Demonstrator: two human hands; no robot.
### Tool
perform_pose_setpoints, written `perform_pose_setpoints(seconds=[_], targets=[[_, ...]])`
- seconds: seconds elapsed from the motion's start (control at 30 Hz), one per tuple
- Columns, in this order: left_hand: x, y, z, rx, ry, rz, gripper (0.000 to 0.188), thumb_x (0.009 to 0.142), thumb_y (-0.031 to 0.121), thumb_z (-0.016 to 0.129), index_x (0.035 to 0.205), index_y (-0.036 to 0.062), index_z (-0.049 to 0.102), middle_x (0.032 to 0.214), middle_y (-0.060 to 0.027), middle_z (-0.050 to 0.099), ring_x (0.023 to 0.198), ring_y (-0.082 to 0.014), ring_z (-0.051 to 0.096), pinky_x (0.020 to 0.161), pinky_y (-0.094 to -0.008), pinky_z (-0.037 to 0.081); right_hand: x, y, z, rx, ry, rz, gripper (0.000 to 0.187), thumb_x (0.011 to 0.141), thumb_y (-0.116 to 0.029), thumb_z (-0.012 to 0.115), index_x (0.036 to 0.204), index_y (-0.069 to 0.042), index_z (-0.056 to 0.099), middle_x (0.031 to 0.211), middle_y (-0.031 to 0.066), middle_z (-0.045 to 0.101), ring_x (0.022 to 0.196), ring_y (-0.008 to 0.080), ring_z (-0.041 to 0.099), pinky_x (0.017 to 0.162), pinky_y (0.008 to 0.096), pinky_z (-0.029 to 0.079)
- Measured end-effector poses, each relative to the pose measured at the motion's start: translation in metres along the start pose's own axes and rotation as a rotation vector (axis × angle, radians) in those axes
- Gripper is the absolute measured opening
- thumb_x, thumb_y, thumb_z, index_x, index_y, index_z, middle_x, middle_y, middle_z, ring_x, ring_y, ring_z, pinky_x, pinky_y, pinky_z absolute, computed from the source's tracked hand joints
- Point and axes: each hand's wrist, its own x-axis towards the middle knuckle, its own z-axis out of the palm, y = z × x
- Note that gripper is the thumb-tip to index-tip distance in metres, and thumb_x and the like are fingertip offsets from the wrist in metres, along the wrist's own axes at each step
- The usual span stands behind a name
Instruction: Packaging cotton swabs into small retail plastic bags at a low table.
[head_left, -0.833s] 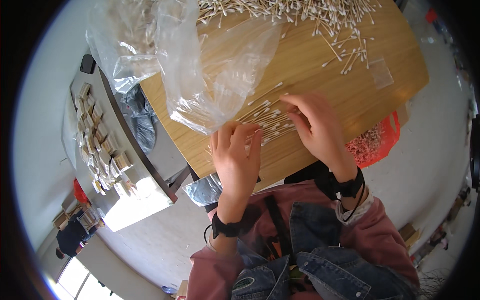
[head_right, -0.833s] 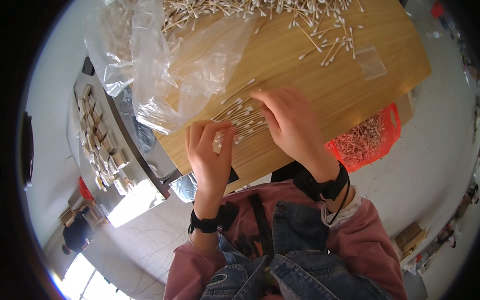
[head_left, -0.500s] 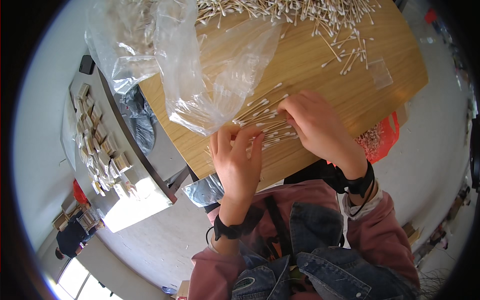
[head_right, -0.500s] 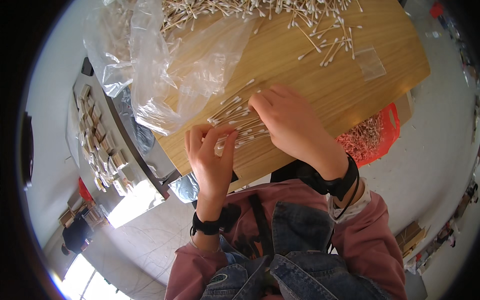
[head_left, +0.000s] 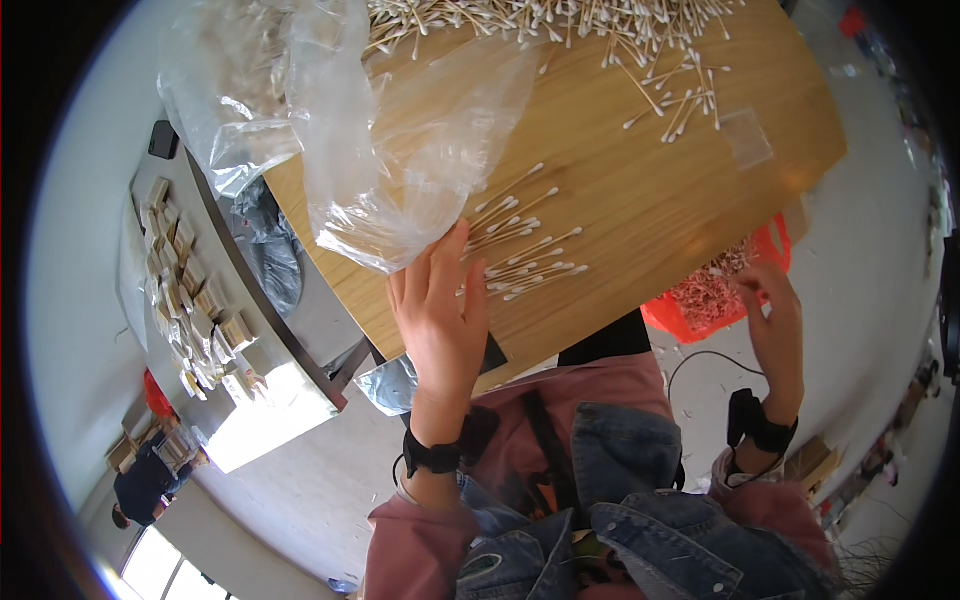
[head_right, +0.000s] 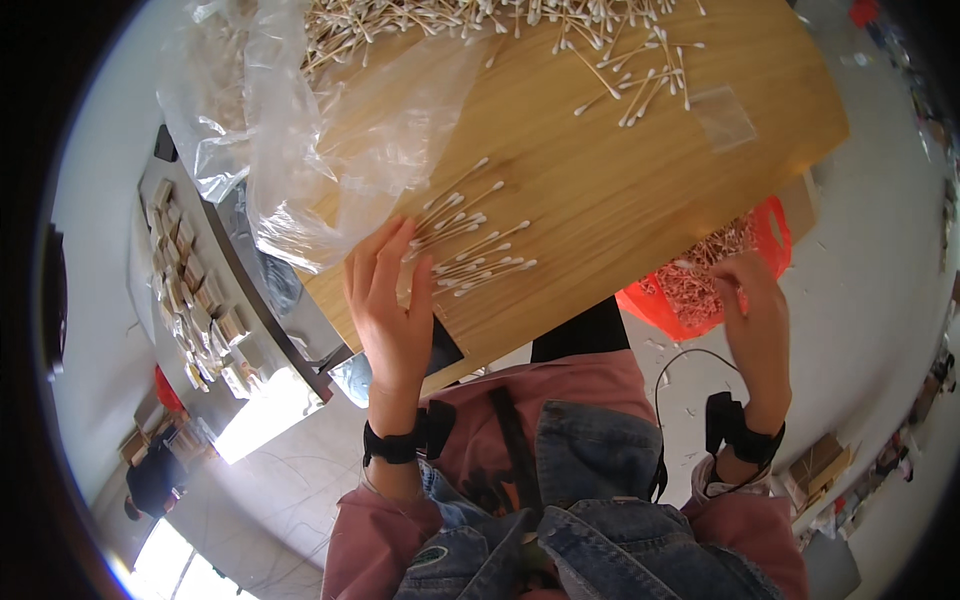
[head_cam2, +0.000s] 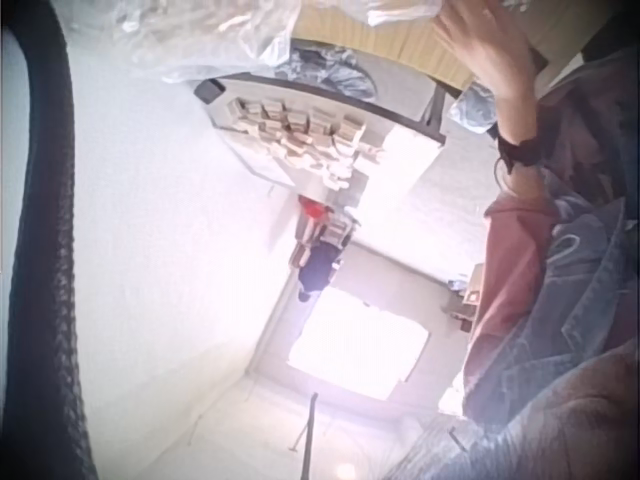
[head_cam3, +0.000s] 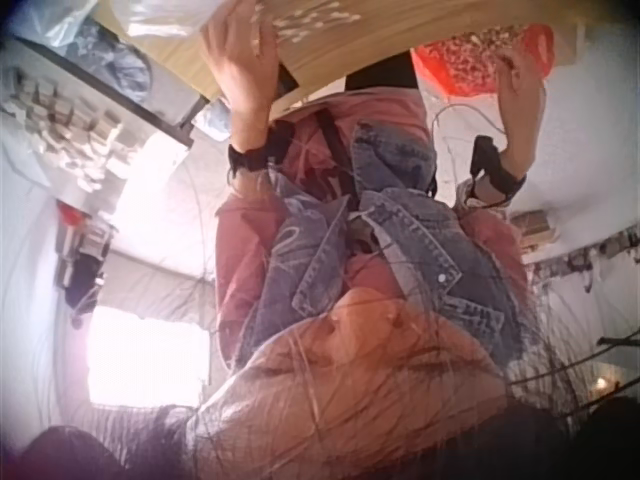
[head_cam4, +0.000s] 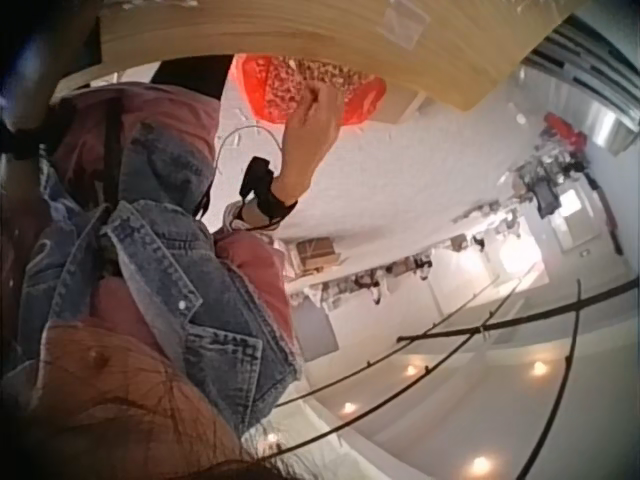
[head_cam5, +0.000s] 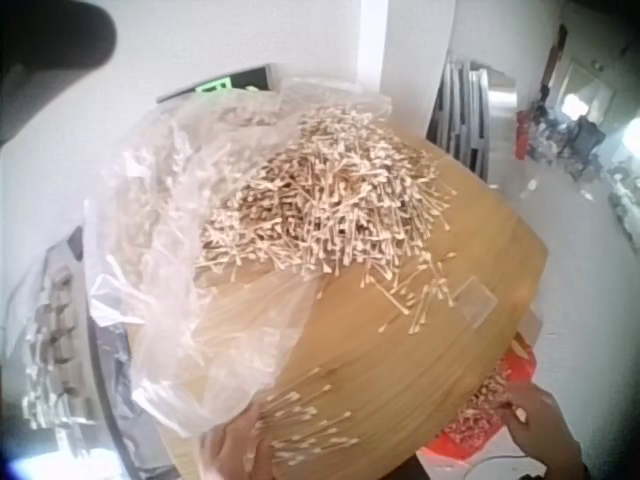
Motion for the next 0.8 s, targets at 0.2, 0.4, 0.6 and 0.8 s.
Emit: perform_pose_setpoints(seconds=[0.2, 0.4, 0.6, 0.8], targets=[[0.006, -0.002, -0.001, 0.005, 0.000, -0.028, 0.017, 0.082, 0.008, 0.074, 0.097, 0.0077, 0.066, 0.102, -0.0077, 0.066, 0.104, -0.0338, 0.057, 0.094, -0.0443, 0.042, -0.012, 0.025, 0.011, -0.147, 0.254, -0.044, 0.018, 0.090, -0.002, 0.063, 0.107, -0.002, 0.066, 0.103, 0.0129, 0.065, 0.099, 0.0326, 0.061, 0.090, 0.0363, 0.049], [0.009, -0.001, 0.001, -0.017, -0.007, -0.027, 0.012, 0.081, 0.008, 0.075, 0.088, 0.0074, 0.065, 0.091, -0.0088, 0.062, 0.098, -0.0337, 0.056, 0.091, -0.0439, 0.042, 0.027, -0.075, 0.077, 0.227, 0.037, -0.472, 0.024, 0.082, -0.003, 0.071, 0.104, -0.005, 0.065, 0.098, 0.0121, 0.064, 0.096, 0.0342, 0.060, 0.084, 0.0414, 0.049], [0.007, -0.002, 0.001, -0.073, 0.001, -0.056, 0.011, 0.080, 0.006, 0.075, 0.087, 0.0068, 0.066, 0.091, -0.0102, 0.063, 0.095, -0.0340, 0.057, 0.088, -0.0430, 0.044, 0.052, -0.092, 0.107, 0.313, -0.069, -0.621, 0.015, 0.083, 0.001, 0.067, 0.097, -0.005, 0.062, 0.093, 0.0111, 0.063, 0.090, 0.0340, 0.061, 0.077, 0.0425, 0.049], [0.004, -0.008, -0.003, -0.179, 0.059, -0.086, 0.012, 0.080, 0.004, 0.076, 0.088, 0.0054, 0.067, 0.093, -0.0101, 0.065, 0.095, -0.0324, 0.057, 0.085, -0.0415, 0.045, 0.047, -0.093, 0.096, 0.392, -0.017, -0.616, 0.013, 0.081, 0.002, 0.068, 0.090, -0.004, 0.061, 0.087, 0.0101, 0.062, 0.083, 0.0327, 0.060, 0.072, 0.0411, 0.048]])
